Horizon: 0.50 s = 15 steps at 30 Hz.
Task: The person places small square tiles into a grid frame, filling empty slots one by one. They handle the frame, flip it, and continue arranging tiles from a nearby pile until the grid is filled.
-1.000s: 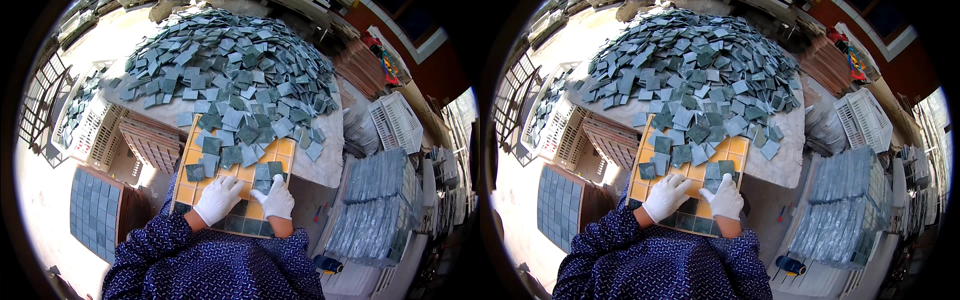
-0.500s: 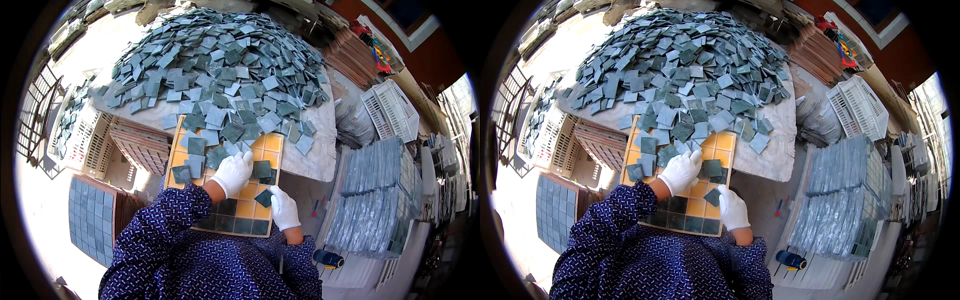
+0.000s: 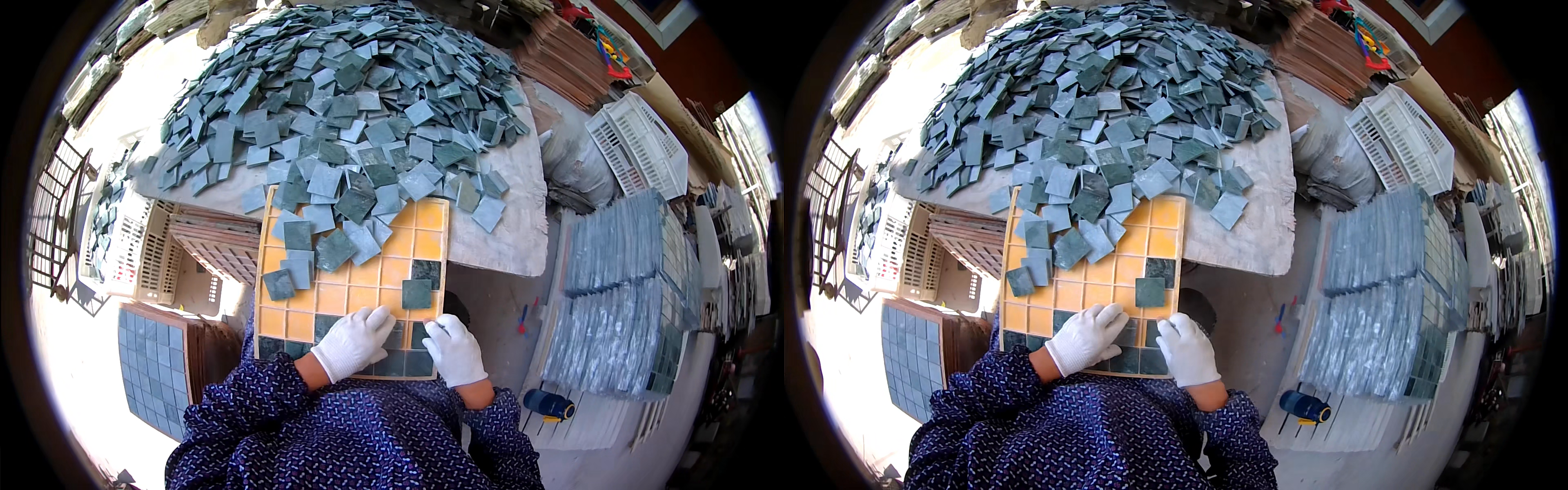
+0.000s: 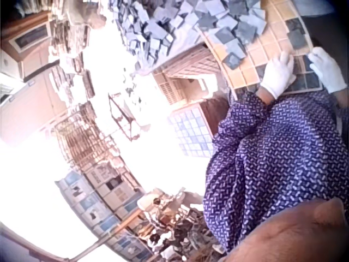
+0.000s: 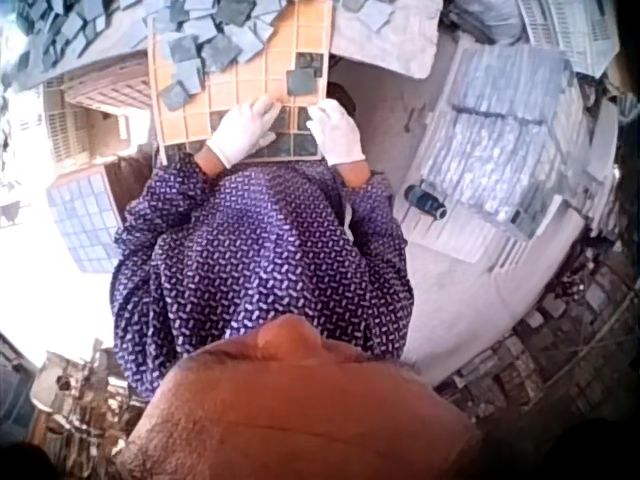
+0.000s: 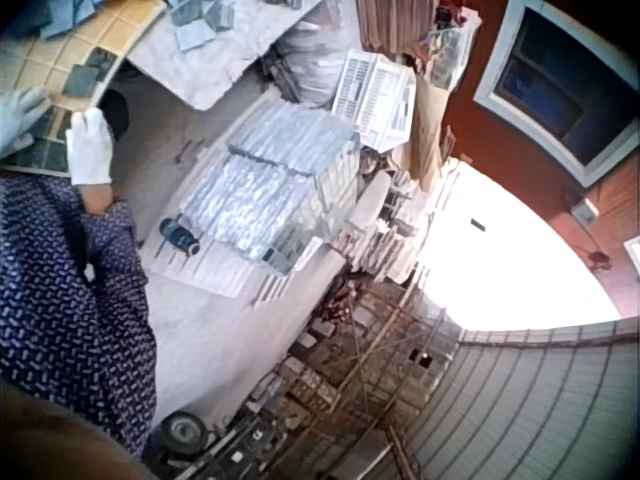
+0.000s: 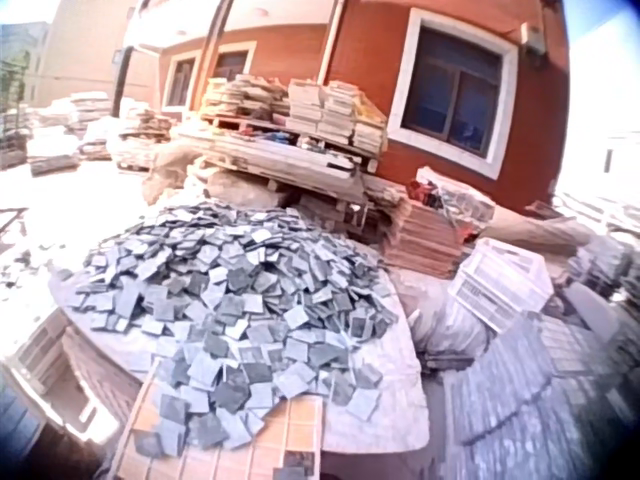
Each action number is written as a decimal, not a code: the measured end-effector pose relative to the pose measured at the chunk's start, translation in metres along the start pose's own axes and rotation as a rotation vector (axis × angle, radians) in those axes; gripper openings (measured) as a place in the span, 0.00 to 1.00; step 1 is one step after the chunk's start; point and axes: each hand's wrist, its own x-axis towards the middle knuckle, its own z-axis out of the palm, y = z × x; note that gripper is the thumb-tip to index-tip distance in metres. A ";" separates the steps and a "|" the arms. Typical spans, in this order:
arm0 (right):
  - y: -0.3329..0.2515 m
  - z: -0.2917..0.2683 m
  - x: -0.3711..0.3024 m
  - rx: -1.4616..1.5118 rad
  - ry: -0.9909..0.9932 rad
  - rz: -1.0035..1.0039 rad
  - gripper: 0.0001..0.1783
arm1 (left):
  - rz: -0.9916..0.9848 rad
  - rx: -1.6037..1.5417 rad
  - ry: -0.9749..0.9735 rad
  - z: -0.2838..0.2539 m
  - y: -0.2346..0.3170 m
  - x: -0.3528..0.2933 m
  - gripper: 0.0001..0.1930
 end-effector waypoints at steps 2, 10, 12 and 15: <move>0.003 -0.009 0.000 0.070 -0.078 0.016 0.18 | 0.018 0.003 0.009 0.000 -0.001 -0.001 0.22; 0.002 -0.013 0.052 -0.031 0.047 -0.074 0.29 | 0.046 -0.151 0.116 -0.006 -0.011 0.002 0.15; 0.006 -0.010 0.061 -0.052 -0.021 -0.101 0.29 | -0.021 -0.330 0.151 -0.019 -0.008 0.005 0.12; 0.012 -0.007 0.067 -0.021 -0.016 -0.138 0.30 | -0.051 -0.416 0.200 -0.022 -0.008 0.007 0.10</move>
